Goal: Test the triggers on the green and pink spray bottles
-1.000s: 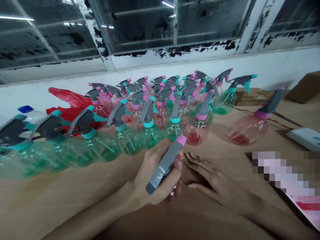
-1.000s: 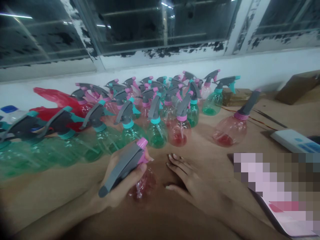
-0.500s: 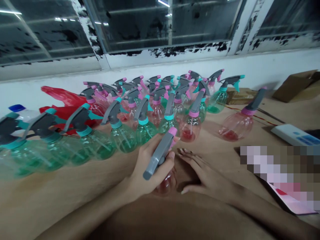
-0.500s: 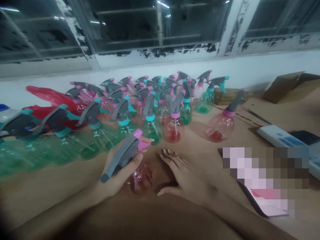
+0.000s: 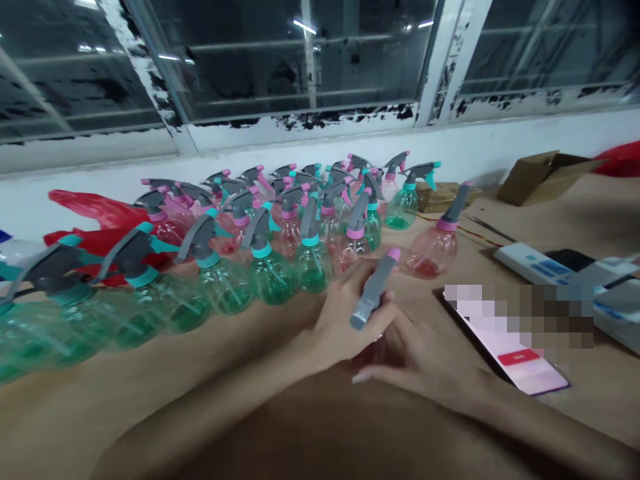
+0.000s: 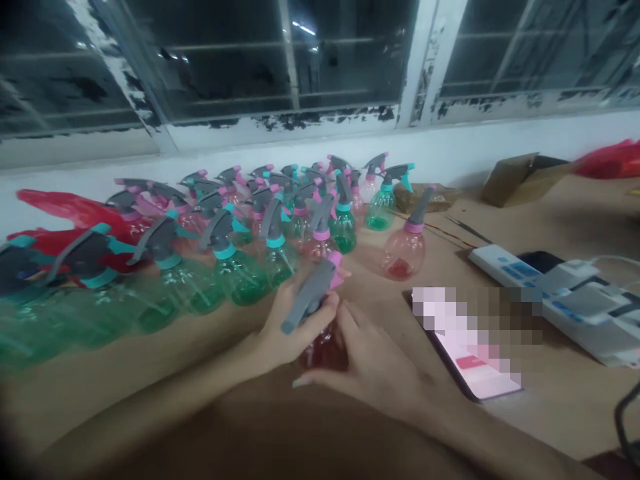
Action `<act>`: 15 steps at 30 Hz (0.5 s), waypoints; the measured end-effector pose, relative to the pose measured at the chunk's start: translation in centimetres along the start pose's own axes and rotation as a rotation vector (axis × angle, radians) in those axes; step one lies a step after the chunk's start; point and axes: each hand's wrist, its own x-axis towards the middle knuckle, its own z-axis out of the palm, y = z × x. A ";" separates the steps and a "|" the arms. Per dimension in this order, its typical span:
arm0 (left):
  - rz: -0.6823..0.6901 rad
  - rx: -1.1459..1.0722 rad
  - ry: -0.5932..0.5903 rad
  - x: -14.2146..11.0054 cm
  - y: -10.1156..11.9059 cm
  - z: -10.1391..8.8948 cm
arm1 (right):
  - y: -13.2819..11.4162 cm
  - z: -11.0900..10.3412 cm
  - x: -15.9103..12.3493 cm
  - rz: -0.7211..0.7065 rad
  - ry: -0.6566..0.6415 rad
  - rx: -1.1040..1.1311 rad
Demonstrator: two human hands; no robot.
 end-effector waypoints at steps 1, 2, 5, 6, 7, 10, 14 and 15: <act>0.028 -0.004 -0.009 0.5 0.2 0.8 | 0.2 -0.2 -0.2 -0.014 0.044 -0.021; 0.058 -0.008 -0.014 1.0 0.4 1.5 | 0.5 -0.4 -0.4 -0.028 0.091 -0.047; 0.116 -0.039 -0.014 2.3 1.0 3.6 | 1.7 -1.2 -0.8 -0.046 0.210 -0.127; 0.117 -0.043 -0.013 2.7 1.1 4.1 | 2.1 -1.5 -0.8 -0.054 0.237 -0.149; 0.112 -0.044 -0.015 3.1 1.3 4.5 | 2.6 -1.8 -0.8 -0.065 0.261 -0.173; 0.094 -0.054 -0.030 4.1 1.3 5.2 | 3.6 -3.2 -0.5 -0.113 0.324 -0.245; 0.037 -0.059 -0.061 4.9 0.7 4.9 | 4.7 -4.9 0.4 -0.085 0.274 -0.252; 0.018 -0.050 -0.077 4.9 0.5 4.7 | 5.0 -5.3 0.7 -0.068 0.266 -0.244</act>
